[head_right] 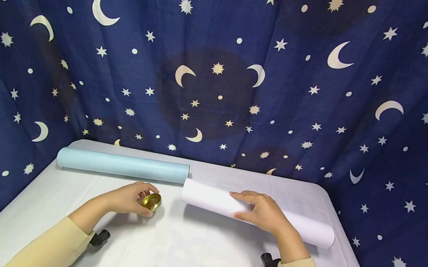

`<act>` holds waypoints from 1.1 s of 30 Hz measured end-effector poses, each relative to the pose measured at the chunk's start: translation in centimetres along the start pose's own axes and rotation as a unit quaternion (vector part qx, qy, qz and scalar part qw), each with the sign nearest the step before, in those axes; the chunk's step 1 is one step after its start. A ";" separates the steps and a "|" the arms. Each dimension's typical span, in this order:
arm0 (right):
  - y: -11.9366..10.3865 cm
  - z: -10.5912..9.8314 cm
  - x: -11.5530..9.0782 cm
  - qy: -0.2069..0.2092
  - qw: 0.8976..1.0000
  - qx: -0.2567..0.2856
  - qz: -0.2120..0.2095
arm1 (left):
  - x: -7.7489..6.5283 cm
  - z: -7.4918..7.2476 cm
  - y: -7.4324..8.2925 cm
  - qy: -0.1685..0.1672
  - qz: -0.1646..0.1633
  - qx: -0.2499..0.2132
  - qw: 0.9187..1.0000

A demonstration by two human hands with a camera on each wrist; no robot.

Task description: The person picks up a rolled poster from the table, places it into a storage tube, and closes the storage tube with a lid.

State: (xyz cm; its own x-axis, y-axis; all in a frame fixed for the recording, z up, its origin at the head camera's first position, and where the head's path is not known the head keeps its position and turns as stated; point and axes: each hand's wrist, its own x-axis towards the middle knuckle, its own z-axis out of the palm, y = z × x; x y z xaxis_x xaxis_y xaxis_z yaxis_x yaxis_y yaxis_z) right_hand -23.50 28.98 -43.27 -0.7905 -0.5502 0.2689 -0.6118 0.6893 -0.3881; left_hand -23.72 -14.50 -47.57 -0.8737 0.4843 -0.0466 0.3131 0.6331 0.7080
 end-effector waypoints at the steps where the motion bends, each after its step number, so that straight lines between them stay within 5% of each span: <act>1: 0.0 0.0 0.0 0.001 1.000 0.001 -0.002 | 0.0 0.0 0.0 0.000 0.004 0.000 1.000; 33: -1.1 0.1 0.0 -0.011 1.000 0.008 -0.008 | 0.8 0.2 2.6 0.068 0.066 -0.131 0.987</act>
State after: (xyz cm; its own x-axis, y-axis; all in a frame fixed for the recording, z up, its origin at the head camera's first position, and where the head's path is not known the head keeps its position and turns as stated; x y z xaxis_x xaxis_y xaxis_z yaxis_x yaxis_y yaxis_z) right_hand -22.83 28.11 -42.91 -0.7802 -0.5712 0.2551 -0.6231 0.6731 -0.3984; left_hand -23.47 -12.31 -45.90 -0.8789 0.4557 0.1411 0.3369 0.3834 0.8600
